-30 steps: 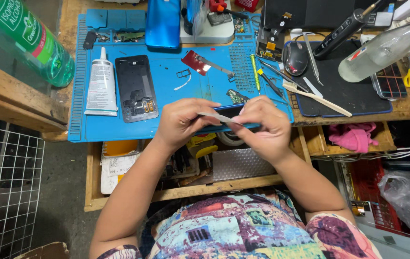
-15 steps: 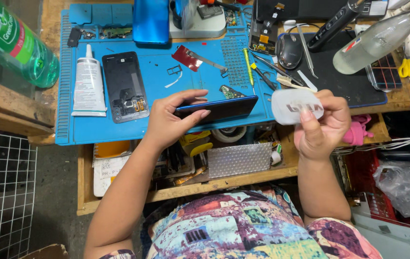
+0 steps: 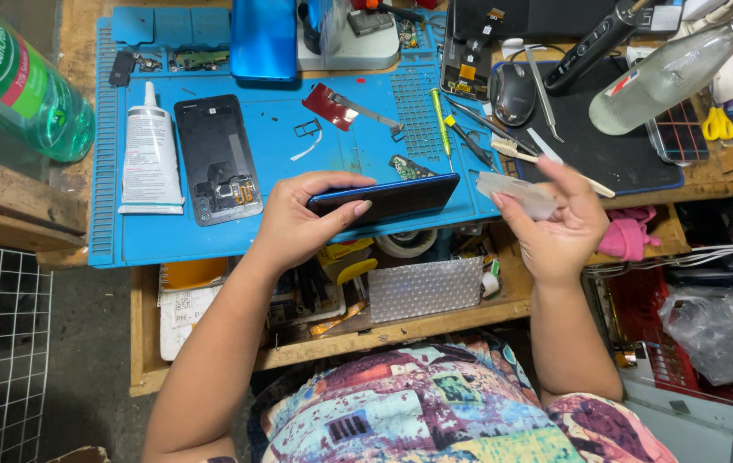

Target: The person cleans the edges of a mobile phone housing and internal components using a small cloth, then uses a thin tool to press along the frame.

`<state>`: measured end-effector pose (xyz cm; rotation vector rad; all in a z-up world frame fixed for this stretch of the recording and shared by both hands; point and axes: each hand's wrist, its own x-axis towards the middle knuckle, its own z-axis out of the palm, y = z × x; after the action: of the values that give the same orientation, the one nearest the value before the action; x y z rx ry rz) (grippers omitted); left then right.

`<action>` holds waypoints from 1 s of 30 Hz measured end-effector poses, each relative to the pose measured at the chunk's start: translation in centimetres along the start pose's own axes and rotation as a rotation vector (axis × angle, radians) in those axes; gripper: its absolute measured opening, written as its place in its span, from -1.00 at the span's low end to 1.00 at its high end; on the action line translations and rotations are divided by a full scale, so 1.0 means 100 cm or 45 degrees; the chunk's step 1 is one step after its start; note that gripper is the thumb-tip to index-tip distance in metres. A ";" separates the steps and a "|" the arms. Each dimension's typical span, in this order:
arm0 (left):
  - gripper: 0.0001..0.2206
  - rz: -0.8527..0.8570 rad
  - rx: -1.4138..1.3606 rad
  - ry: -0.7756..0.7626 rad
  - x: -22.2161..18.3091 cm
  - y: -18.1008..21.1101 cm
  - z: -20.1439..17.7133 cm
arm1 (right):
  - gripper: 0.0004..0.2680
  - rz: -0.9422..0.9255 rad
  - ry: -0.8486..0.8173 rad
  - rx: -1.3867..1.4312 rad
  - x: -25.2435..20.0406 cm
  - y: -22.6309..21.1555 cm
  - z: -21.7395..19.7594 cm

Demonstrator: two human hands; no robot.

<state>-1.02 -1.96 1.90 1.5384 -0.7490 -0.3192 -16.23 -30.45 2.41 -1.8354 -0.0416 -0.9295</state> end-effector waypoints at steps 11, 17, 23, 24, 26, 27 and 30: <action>-0.76 -0.019 -0.035 -0.009 0.000 -0.006 0.000 | -0.84 -0.225 -0.176 -0.251 0.011 -0.013 0.017; -0.75 -0.063 -0.082 -0.015 0.002 -0.006 -0.001 | -0.85 -0.311 -0.081 -0.007 0.015 -0.009 0.017; -0.74 -0.085 -0.104 -0.010 0.002 -0.006 -0.001 | -0.86 -0.287 -0.182 0.145 0.028 -0.022 0.032; -0.74 -0.062 -0.101 -0.014 0.002 -0.006 -0.001 | -0.85 -0.358 -0.231 0.046 0.030 -0.020 0.031; -0.74 -0.032 -0.063 -0.007 0.003 -0.004 0.000 | -0.83 -0.504 -0.317 -0.160 0.035 -0.014 0.028; -0.75 -0.023 -0.044 -0.003 0.003 -0.004 0.000 | -0.84 -0.560 -0.355 -0.219 0.036 -0.013 0.026; -0.74 -0.043 -0.060 -0.022 0.003 -0.003 0.000 | -0.84 -0.749 -0.457 -0.382 0.047 -0.009 0.032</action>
<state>-0.76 -2.14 1.68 1.5067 -0.7251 -0.3730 -11.55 -29.20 5.44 -2.3080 -0.7318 -1.0244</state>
